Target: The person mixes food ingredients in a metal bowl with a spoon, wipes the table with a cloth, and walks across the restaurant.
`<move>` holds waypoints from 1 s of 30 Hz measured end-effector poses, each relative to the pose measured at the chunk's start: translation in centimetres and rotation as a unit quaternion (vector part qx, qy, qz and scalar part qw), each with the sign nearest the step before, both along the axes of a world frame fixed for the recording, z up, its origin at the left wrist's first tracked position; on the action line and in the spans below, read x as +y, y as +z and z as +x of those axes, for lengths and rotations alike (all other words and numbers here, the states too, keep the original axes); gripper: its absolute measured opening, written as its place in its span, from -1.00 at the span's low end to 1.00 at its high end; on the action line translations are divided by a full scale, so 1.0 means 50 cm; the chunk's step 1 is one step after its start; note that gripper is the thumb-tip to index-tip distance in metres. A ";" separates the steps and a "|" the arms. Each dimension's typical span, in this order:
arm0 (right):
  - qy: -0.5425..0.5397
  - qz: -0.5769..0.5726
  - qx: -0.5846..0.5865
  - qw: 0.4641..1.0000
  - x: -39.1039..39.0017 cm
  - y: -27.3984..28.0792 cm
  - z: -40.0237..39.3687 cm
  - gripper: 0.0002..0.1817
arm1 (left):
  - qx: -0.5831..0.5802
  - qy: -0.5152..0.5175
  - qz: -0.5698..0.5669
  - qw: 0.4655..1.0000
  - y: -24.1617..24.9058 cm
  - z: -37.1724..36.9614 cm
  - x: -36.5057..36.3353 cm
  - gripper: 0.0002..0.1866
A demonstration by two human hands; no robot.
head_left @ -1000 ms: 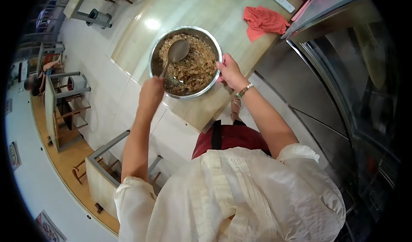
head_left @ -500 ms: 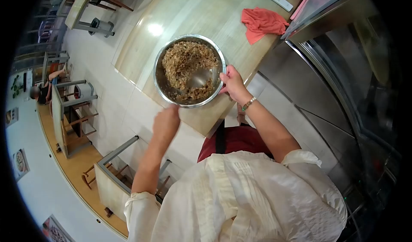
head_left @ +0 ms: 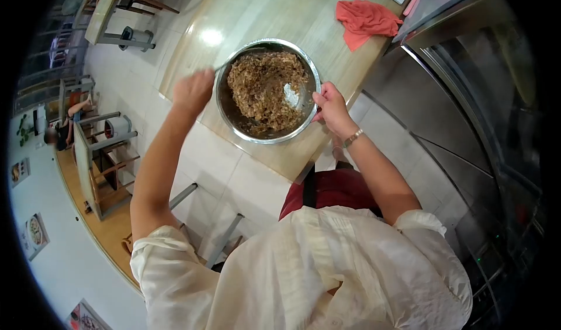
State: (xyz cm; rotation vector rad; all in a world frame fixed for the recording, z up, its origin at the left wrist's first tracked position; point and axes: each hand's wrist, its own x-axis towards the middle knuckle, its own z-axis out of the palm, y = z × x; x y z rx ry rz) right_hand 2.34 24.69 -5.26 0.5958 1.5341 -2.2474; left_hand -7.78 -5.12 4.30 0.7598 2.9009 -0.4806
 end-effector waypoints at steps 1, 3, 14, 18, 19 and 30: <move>-0.003 -0.005 -0.003 1.000 -0.002 -0.009 -0.002 -0.85 | -0.036 0.047 0.018 0.998 -0.024 0.045 -0.029 -0.95; 0.005 0.027 0.005 1.000 -0.004 -0.020 0.002 -0.88 | -0.130 0.225 0.081 0.962 -0.042 0.166 -0.032 -0.91; 0.031 -0.057 -0.001 0.998 0.007 -0.024 0.009 -0.88 | -0.464 0.550 0.547 0.427 -0.041 0.282 0.162 -0.70; 0.030 -0.085 -0.007 0.996 0.005 -0.023 0.010 -0.86 | -0.419 0.536 0.631 0.374 0.001 0.322 0.160 -0.68; 0.033 -0.086 -0.004 0.996 0.006 -0.026 0.011 -0.86 | -0.368 0.537 0.614 0.446 0.026 0.326 0.164 -0.69; 0.038 -0.092 0.006 0.995 0.010 -0.029 0.013 -0.88 | 0.072 0.347 0.194 0.915 -0.038 0.376 0.214 -0.71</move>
